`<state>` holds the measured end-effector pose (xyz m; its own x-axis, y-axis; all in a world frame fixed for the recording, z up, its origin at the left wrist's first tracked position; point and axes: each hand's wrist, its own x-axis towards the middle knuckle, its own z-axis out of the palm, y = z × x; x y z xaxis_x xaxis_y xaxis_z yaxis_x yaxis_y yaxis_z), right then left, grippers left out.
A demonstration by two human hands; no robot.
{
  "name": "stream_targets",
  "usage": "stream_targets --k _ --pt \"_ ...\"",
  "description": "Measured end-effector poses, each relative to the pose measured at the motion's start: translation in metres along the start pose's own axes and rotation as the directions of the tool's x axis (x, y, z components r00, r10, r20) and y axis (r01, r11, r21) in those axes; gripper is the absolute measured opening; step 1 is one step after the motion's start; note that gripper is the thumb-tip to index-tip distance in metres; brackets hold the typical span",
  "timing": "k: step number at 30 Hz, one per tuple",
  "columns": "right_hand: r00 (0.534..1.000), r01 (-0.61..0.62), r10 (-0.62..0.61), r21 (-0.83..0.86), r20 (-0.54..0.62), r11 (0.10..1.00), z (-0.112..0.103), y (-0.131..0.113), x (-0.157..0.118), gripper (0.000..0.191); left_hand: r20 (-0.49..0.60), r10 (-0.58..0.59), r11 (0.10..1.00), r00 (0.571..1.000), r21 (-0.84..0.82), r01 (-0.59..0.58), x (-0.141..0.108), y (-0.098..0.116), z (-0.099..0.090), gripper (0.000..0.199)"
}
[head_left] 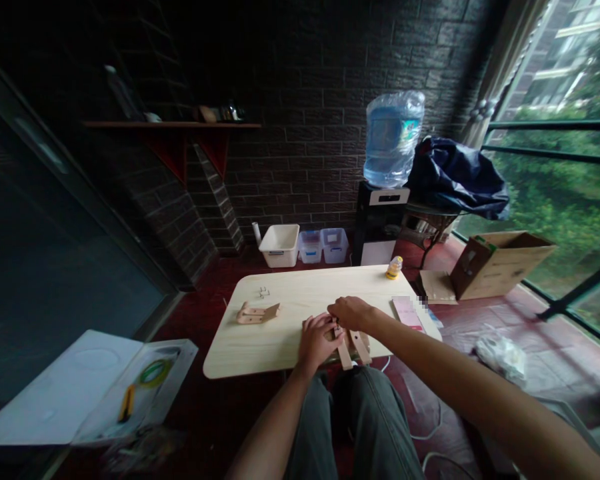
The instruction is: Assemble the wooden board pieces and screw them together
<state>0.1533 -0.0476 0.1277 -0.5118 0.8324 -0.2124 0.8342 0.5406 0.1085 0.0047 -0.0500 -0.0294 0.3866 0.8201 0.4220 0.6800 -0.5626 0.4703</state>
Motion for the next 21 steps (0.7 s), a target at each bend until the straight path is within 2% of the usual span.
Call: stream_targets --k 5,9,15,21 --pt "0.997 0.060 -0.059 0.019 -0.042 0.998 0.022 0.008 0.004 0.024 0.028 -0.012 1.000 1.000 0.001 0.012 0.001 0.001 0.000 0.020" --pt "0.997 0.039 -0.035 0.057 -0.068 0.998 0.030 0.012 0.003 0.025 0.028 -0.020 1.000 0.999 -0.006 0.020 0.002 0.001 0.000 0.022" --pt "0.998 -0.038 0.040 0.041 -0.051 0.998 0.026 0.008 0.002 0.027 0.034 -0.018 1.000 0.999 -0.015 0.018 0.002 0.001 -0.003 0.019" --pt "1.000 0.007 -0.007 -0.005 0.000 1.000 0.015 0.008 -0.005 0.034 0.005 -0.014 1.000 1.000 -0.019 0.014 -0.001 0.003 -0.003 0.020"
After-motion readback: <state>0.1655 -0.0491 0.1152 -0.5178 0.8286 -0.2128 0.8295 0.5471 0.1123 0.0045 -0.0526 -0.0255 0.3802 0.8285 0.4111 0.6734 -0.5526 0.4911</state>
